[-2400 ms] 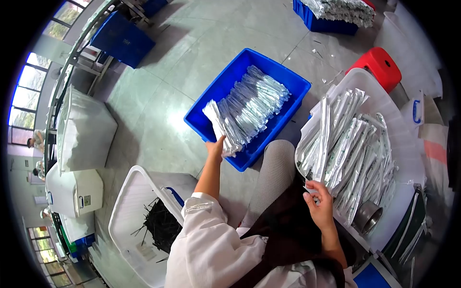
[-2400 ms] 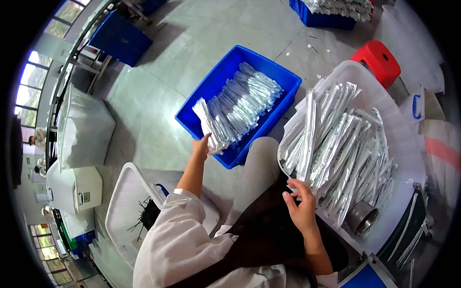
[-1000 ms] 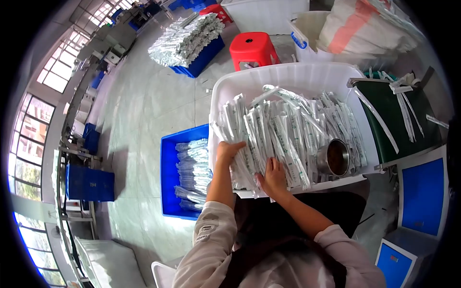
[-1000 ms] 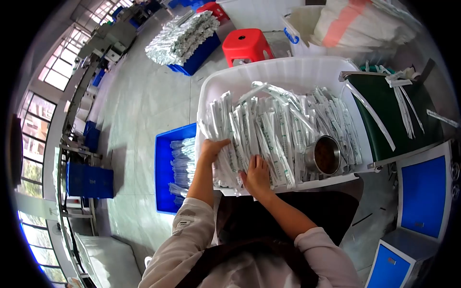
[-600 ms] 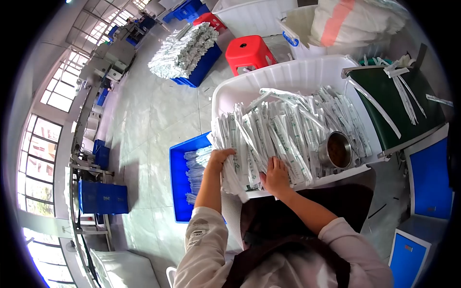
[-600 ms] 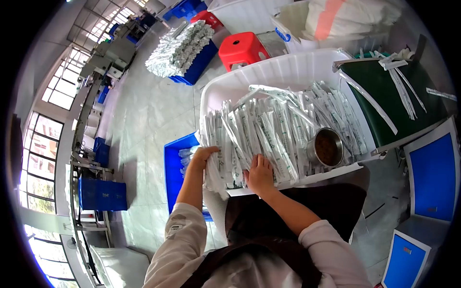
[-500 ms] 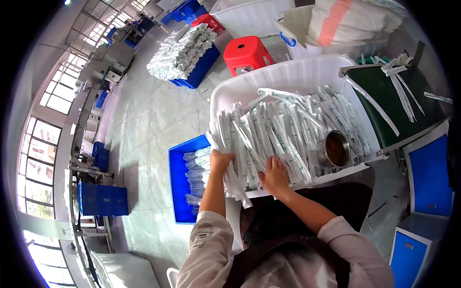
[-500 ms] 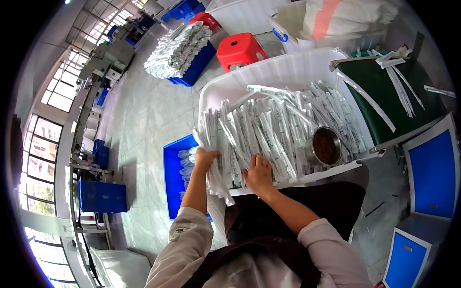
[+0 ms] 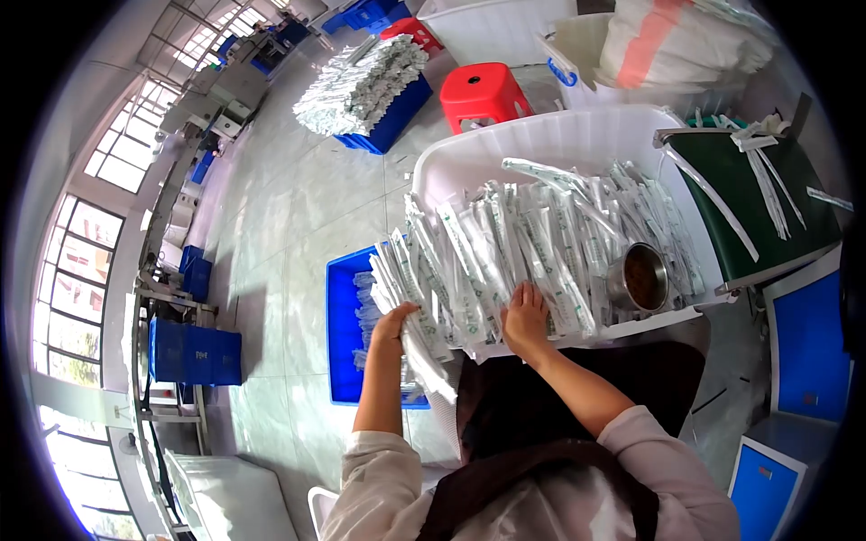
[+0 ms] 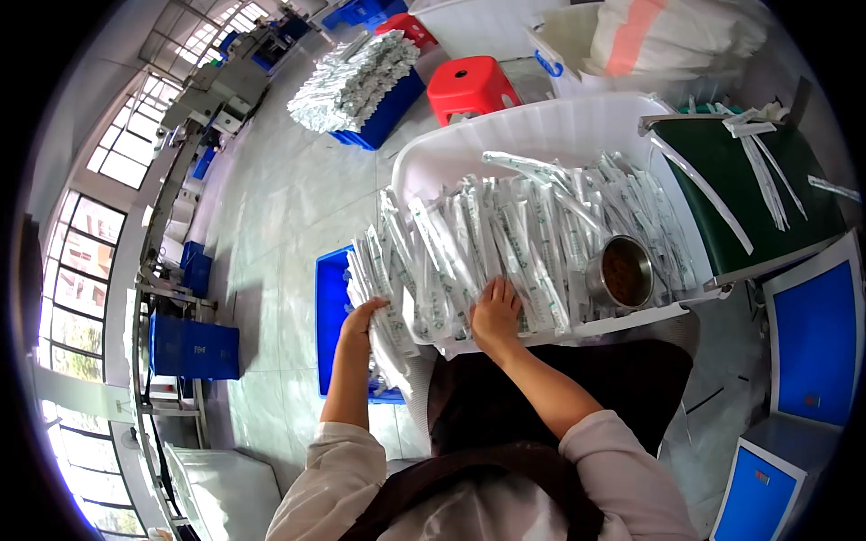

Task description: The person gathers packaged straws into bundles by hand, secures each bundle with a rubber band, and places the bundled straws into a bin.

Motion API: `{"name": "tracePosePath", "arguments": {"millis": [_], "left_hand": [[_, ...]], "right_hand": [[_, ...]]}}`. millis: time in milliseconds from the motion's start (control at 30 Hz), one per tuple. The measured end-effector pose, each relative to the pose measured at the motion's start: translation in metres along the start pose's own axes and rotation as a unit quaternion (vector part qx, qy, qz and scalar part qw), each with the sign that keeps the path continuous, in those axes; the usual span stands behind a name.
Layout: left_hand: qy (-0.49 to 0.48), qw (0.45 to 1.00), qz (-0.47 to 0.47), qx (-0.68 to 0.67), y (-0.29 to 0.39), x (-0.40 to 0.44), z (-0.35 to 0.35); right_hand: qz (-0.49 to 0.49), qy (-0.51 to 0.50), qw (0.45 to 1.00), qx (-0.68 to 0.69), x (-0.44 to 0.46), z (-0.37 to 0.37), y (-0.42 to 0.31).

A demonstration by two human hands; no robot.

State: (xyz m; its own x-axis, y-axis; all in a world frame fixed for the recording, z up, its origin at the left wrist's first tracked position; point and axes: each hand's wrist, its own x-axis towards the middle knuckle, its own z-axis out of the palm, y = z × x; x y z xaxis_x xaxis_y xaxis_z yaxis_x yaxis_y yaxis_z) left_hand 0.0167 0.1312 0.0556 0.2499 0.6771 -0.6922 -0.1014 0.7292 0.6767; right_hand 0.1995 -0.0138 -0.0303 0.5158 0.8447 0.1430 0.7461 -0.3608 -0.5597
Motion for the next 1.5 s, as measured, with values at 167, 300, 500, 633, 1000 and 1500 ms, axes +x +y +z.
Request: {"name": "tracePosePath", "arguments": {"millis": [167,300,500,633,1000,1500], "left_hand": [[0.1,0.988,0.113,0.016,-0.054,0.024,0.03],[0.096,0.947,0.282,0.121,-0.088,0.05,0.047],[-0.038,0.994,0.08,0.07,-0.046,0.012,0.042],[-0.07,0.992,0.029,0.098,-0.046,0.021,0.027],[0.007,0.969,-0.056,0.242,-0.017,0.018,0.045],[-0.219,0.973,0.059,-0.044,-0.068,-0.09,0.031]], "right_hand": [[0.045,-0.017,0.998,0.044,0.005,-0.003,-0.006],[-0.068,0.047,0.995,0.054,0.027,-0.032,-0.026],[-0.217,-0.233,0.948,-0.019,0.071,-0.039,-0.027],[-0.254,-0.216,0.942,-0.048,0.044,-0.01,-0.029],[-0.225,-0.13,0.961,-0.09,0.034,-0.008,-0.023],[-0.074,-0.321,0.836,0.439,0.063,-0.059,-0.03]]}}
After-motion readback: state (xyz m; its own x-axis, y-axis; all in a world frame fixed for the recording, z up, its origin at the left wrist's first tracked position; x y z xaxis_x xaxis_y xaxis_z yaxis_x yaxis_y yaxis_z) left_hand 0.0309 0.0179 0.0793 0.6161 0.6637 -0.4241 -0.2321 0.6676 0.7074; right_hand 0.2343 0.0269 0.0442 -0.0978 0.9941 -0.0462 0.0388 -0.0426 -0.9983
